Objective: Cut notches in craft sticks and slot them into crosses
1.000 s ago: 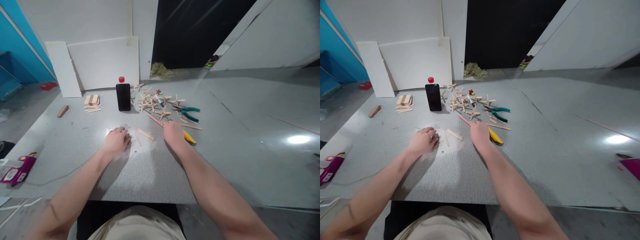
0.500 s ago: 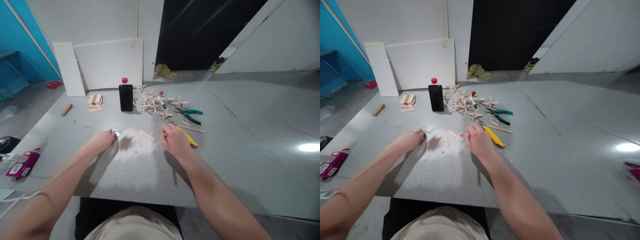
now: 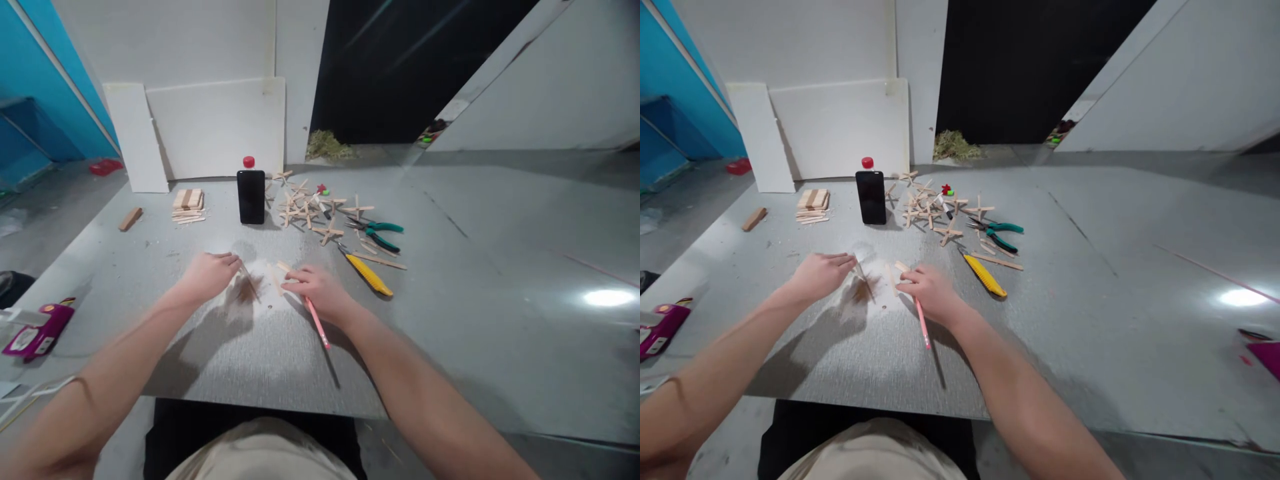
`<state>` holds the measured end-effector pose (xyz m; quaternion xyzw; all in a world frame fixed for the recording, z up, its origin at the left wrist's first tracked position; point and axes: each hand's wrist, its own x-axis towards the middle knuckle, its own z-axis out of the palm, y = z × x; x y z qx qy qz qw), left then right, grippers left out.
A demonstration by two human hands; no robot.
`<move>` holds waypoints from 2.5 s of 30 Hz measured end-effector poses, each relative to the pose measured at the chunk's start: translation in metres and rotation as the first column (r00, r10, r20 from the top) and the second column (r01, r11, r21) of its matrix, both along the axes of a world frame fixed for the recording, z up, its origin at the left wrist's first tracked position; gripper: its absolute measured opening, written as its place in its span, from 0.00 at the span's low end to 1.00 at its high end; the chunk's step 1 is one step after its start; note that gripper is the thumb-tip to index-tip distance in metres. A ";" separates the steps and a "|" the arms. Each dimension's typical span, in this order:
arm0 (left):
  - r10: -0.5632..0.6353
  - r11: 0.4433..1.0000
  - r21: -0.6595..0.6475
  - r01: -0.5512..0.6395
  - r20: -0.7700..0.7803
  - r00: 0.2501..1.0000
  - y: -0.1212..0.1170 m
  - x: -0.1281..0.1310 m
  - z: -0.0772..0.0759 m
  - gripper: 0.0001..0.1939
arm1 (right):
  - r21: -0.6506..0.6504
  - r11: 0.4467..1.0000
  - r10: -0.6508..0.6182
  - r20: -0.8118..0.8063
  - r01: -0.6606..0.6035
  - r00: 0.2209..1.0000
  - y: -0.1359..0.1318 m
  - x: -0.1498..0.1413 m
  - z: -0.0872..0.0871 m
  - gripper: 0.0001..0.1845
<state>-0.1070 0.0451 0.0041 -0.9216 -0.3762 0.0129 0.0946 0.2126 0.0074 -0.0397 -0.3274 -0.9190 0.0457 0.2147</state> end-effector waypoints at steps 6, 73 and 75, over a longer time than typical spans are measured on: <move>-0.174 0.983 0.082 0.161 0.186 0.967 -0.014 0.027 -0.034 0.19 | 0.023 0.998 0.056 0.080 -0.058 0.995 -0.005 -0.018 -0.007 0.13; -0.083 0.960 -0.193 0.202 0.492 0.866 -0.012 0.047 -0.039 0.15 | -0.013 0.996 0.088 0.047 -0.088 0.995 -0.014 -0.021 -0.003 0.16; -0.076 0.960 -0.199 0.199 0.499 0.863 -0.011 0.046 -0.038 0.15 | -0.013 0.996 0.089 0.050 -0.088 0.995 -0.014 -0.020 -0.002 0.16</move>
